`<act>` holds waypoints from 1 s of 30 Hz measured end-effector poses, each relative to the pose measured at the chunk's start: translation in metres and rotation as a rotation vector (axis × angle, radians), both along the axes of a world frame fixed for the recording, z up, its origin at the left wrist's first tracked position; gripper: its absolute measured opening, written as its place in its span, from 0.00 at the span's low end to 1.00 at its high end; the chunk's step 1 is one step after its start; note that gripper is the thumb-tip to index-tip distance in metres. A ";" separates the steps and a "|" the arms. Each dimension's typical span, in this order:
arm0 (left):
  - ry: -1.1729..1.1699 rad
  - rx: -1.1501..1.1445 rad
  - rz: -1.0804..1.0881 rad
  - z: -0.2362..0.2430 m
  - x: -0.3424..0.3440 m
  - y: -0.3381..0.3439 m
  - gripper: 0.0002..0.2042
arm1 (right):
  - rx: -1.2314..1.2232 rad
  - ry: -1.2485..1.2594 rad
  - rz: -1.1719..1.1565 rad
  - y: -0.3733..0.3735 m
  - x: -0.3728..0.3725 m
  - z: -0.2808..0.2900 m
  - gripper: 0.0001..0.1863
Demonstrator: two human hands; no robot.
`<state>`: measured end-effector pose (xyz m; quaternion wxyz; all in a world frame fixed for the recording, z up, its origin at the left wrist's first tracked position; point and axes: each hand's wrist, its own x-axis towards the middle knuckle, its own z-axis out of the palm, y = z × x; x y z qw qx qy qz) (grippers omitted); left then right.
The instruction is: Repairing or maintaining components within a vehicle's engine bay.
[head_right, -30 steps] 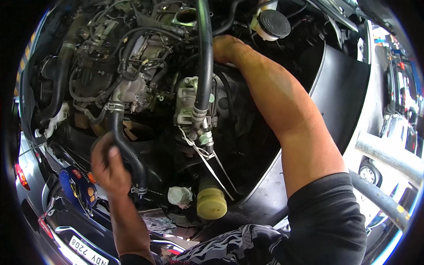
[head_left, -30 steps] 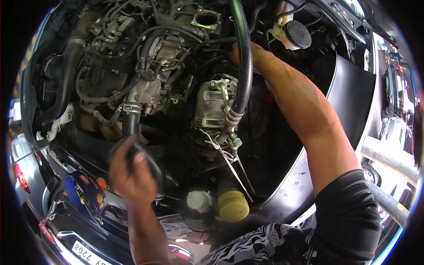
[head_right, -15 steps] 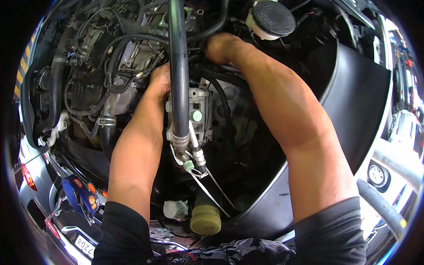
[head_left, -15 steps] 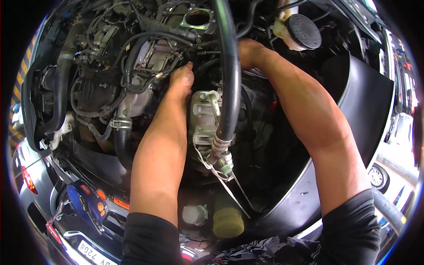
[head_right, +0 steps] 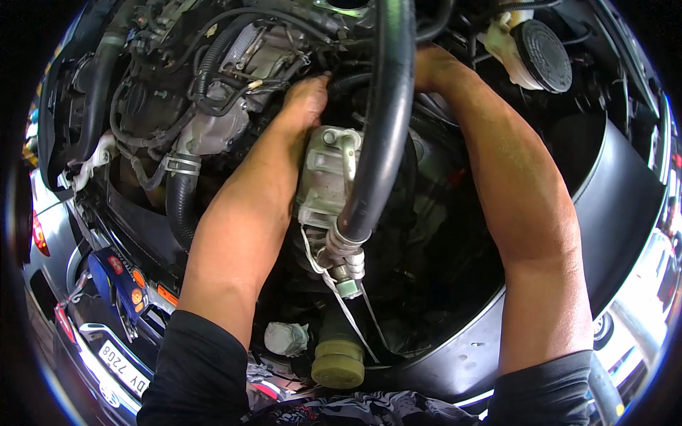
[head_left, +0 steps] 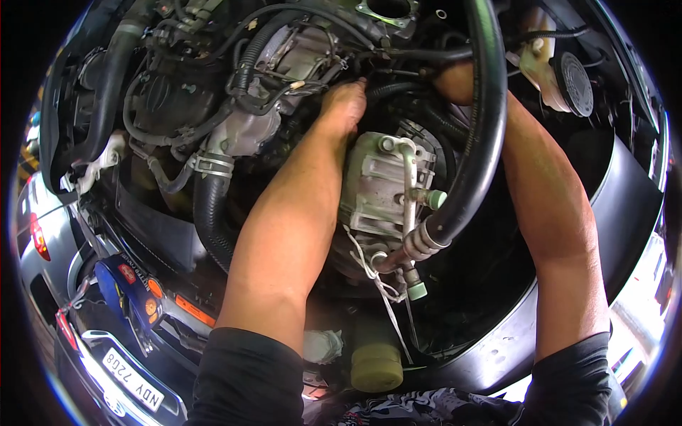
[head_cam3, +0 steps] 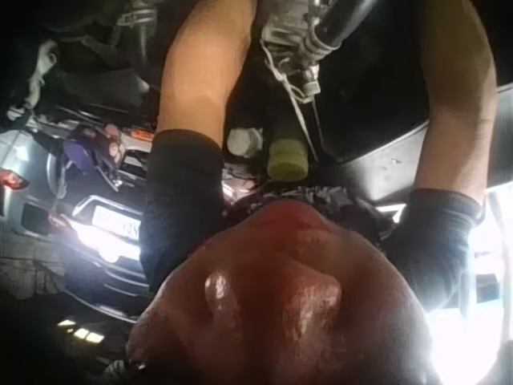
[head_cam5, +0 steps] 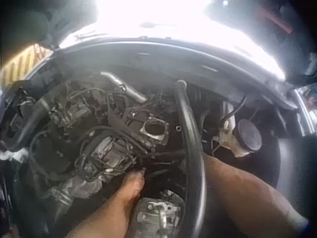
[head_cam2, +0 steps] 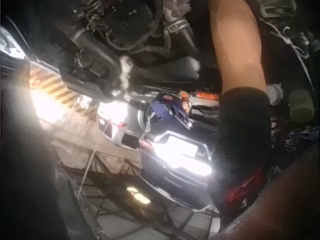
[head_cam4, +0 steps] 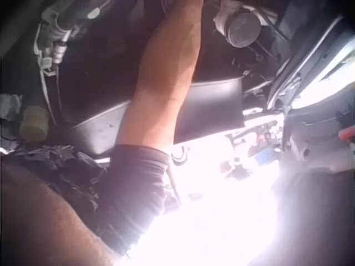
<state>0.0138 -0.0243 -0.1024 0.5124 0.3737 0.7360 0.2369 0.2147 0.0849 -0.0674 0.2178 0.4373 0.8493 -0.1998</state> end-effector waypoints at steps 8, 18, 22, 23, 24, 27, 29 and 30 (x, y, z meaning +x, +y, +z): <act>-0.533 -0.058 0.421 -0.038 -0.002 0.012 0.17 | -0.241 0.166 -0.288 0.004 0.002 -0.004 0.26; -0.396 -0.088 0.465 -0.065 -0.002 0.013 0.16 | -0.790 0.480 -0.466 0.029 0.013 -0.038 0.24; -0.746 0.029 0.357 -0.056 -0.003 0.013 0.14 | -0.196 0.419 0.146 0.028 0.007 -0.047 0.23; -0.919 -0.133 0.494 -0.053 -0.003 0.012 0.14 | -0.270 0.445 0.071 0.026 0.009 -0.045 0.23; -0.866 -0.120 0.503 -0.050 -0.001 0.012 0.12 | -0.308 0.456 0.035 0.025 0.011 -0.043 0.23; -0.811 -0.081 0.536 -0.048 -0.001 0.012 0.12 | -0.375 0.519 -0.142 0.023 0.019 -0.033 0.24; -0.824 -0.045 0.531 -0.050 -0.004 0.013 0.18 | -0.482 0.516 -0.110 0.020 0.020 -0.024 0.25; -0.842 -0.127 0.466 -0.052 -0.006 0.016 0.20 | -0.287 0.408 -0.074 0.015 0.018 -0.021 0.26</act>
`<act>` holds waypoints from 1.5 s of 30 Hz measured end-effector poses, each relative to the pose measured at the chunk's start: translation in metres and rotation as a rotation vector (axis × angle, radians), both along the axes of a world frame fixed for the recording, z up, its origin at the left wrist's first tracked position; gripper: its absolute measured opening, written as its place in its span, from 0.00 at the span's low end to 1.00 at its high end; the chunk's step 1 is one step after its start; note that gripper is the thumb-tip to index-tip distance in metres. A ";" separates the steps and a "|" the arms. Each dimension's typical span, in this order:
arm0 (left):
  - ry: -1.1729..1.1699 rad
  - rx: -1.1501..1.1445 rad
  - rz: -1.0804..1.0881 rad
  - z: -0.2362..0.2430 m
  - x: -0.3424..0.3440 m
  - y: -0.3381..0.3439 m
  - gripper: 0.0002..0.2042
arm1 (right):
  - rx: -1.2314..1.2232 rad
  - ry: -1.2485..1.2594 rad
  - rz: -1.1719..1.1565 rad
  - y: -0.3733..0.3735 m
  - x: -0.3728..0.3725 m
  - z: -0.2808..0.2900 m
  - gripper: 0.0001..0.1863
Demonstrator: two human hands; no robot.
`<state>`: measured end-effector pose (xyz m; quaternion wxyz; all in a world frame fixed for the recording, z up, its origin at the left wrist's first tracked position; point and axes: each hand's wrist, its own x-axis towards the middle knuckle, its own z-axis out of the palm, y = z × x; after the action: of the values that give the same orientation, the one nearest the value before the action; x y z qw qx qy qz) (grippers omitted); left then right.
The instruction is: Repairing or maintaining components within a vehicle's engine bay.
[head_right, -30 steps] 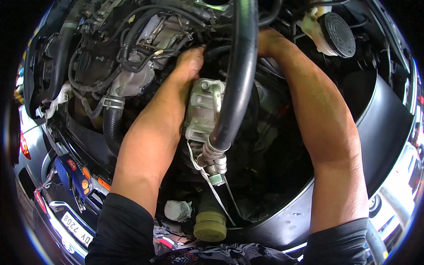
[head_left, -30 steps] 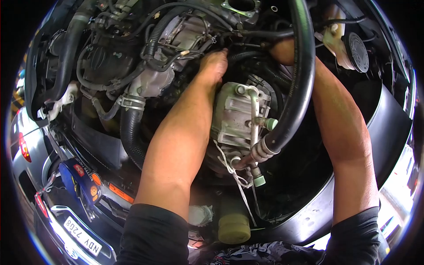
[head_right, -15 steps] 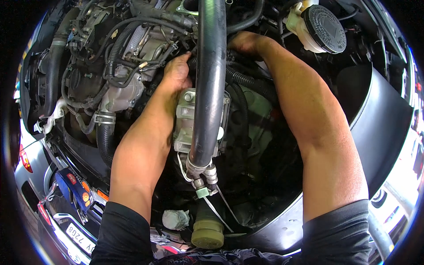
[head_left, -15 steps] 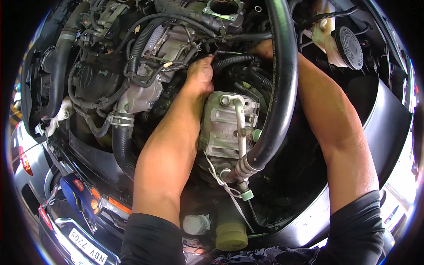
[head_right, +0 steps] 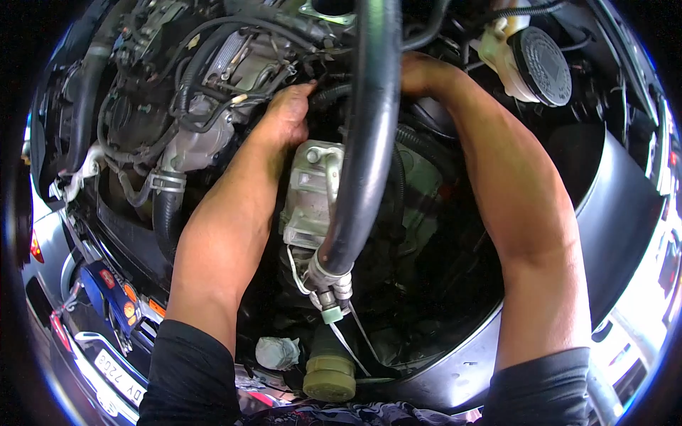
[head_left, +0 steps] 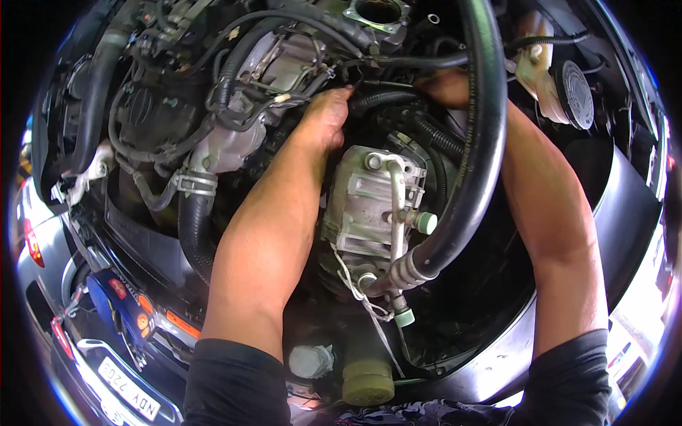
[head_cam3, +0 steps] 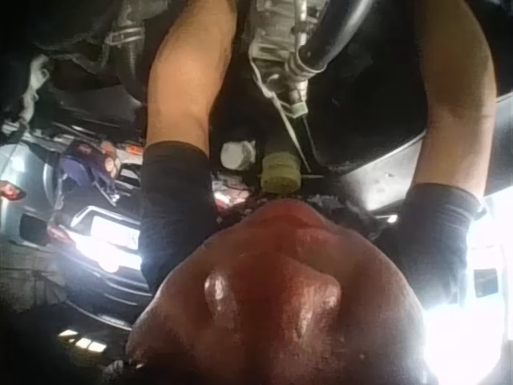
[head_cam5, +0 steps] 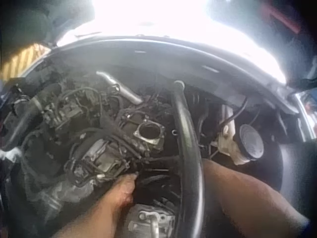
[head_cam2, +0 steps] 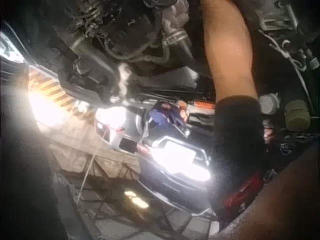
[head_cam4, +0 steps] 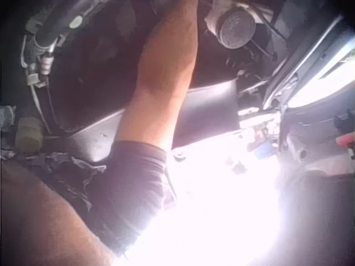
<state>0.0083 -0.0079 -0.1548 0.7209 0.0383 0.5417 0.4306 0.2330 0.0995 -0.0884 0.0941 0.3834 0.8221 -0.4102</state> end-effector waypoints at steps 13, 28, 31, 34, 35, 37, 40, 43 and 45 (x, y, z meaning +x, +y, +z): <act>0.468 0.000 -0.149 0.014 0.004 -0.003 0.15 | 0.472 -0.188 -0.072 -0.069 -0.054 0.066 0.13; 0.939 0.215 -0.595 0.026 -0.001 0.002 0.17 | 0.393 -0.415 0.117 -0.065 -0.080 0.079 0.14; 1.206 0.336 -0.820 0.012 0.003 0.003 0.20 | 0.418 -0.554 0.179 -0.069 -0.091 0.083 0.14; 1.013 0.261 -0.349 -0.001 0.011 -0.005 0.18 | 0.481 -0.456 0.097 -0.076 -0.090 0.085 0.13; 1.030 0.251 -0.306 -0.003 0.011 -0.006 0.18 | 0.525 -0.475 0.091 -0.078 -0.091 0.085 0.13; 1.149 0.350 -0.587 -0.004 0.007 -0.007 0.21 | 0.534 -0.496 0.121 -0.077 -0.093 0.086 0.13; 1.275 0.521 -0.792 0.005 0.004 -0.006 0.21 | 0.447 -0.546 0.055 -0.077 -0.097 0.089 0.14; 1.251 0.501 -0.798 0.019 0.003 -0.002 0.21 | 0.380 -0.543 -0.081 -0.080 -0.104 0.094 0.15; 1.086 0.335 -0.666 0.027 0.005 -0.003 0.22 | 0.370 -0.528 -0.154 -0.082 -0.109 0.098 0.15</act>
<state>0.0129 -0.0110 -0.1276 0.4241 0.5276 0.7132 0.1823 0.1236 0.0176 0.0095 0.2014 0.5481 0.7985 -0.1462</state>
